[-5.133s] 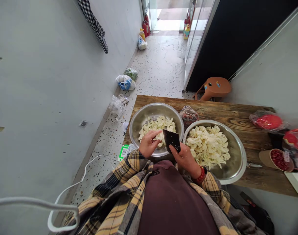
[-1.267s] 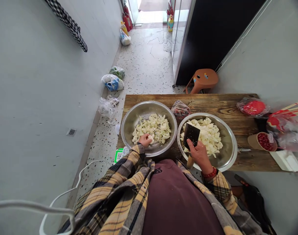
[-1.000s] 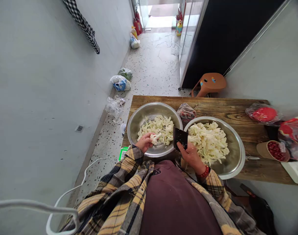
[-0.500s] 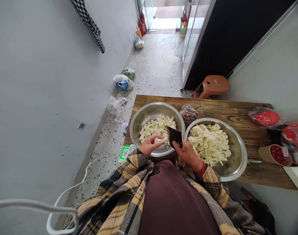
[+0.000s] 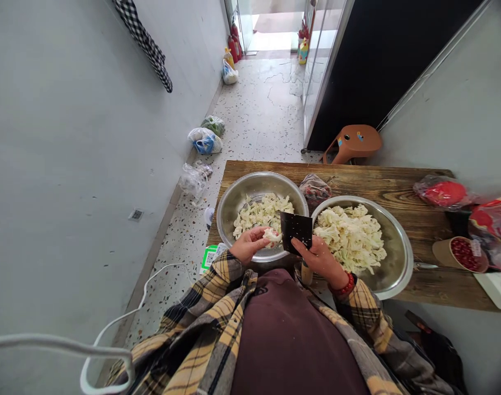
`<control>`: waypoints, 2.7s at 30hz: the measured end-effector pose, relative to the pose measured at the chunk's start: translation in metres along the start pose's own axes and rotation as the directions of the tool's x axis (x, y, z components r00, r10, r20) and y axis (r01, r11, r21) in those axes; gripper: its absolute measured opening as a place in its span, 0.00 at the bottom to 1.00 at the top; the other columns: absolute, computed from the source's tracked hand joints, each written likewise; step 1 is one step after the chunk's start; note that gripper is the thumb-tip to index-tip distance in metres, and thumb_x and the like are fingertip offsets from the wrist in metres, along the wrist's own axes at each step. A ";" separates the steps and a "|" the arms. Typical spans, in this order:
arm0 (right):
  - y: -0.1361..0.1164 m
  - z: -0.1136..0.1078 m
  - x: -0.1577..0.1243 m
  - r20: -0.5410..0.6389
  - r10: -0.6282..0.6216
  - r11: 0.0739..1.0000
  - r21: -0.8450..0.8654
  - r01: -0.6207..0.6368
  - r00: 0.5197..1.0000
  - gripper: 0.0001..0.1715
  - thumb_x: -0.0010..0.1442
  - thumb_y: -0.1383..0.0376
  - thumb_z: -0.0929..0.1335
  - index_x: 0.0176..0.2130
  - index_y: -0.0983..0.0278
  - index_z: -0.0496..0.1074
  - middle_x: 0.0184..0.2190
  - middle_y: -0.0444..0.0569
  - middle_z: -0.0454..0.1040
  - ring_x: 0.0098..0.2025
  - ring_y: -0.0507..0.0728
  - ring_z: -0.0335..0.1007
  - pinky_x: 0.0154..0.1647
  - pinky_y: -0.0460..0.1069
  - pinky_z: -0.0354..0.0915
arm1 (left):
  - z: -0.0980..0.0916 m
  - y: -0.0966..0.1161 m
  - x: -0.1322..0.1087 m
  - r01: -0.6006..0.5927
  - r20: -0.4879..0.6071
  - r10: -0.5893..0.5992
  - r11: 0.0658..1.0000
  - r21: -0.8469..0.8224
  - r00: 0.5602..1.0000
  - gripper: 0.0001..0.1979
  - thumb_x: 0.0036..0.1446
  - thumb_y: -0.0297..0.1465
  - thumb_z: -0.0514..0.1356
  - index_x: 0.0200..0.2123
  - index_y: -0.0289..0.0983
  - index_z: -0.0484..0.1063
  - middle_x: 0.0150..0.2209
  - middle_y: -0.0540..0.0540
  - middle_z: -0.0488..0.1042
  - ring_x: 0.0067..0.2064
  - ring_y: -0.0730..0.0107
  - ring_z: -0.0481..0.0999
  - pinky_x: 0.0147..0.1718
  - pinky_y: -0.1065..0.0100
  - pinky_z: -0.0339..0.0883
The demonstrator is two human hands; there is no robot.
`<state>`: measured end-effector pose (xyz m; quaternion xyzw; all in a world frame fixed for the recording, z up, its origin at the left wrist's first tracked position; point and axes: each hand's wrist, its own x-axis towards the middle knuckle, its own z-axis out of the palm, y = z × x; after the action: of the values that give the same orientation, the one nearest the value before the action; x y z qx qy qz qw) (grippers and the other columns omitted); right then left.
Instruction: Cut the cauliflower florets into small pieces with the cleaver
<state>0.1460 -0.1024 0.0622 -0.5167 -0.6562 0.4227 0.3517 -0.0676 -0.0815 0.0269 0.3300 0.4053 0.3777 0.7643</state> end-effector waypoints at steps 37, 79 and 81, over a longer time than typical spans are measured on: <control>-0.012 0.008 -0.013 -0.041 -0.164 0.974 -0.167 0.155 0.986 0.12 0.64 0.61 0.61 0.31 0.63 0.68 0.27 0.48 0.71 0.28 0.54 0.66 0.30 0.47 0.62 | 0.013 0.017 -0.008 -0.234 -0.018 0.326 0.716 0.658 0.945 0.23 0.53 0.40 0.61 0.49 0.35 0.74 0.48 0.41 0.76 0.48 0.60 0.75 0.48 0.63 0.68; -0.003 0.021 -0.003 -0.153 -0.148 0.962 -0.252 0.107 0.977 0.15 0.65 0.58 0.59 0.41 0.64 0.69 0.35 0.54 0.72 0.39 0.60 0.69 0.42 0.54 0.67 | 0.036 -0.007 -0.007 -0.156 -0.146 0.237 0.892 0.423 0.960 0.28 0.44 0.38 0.68 0.50 0.35 0.74 0.41 0.44 0.78 0.43 0.62 0.74 0.44 0.65 0.67; 0.000 0.017 -0.003 -0.188 -0.064 0.988 -0.153 0.035 0.980 0.16 0.64 0.57 0.60 0.39 0.65 0.70 0.33 0.53 0.74 0.36 0.58 0.70 0.39 0.52 0.66 | 0.037 -0.003 -0.006 -0.139 -0.102 0.176 0.946 0.293 0.979 0.29 0.43 0.37 0.69 0.50 0.35 0.73 0.48 0.42 0.76 0.49 0.59 0.73 0.48 0.62 0.66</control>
<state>0.1319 -0.1082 0.0552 -0.5634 -0.6614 0.3118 0.3846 -0.0366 -0.0959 0.0436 0.4430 0.4752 0.3956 0.6492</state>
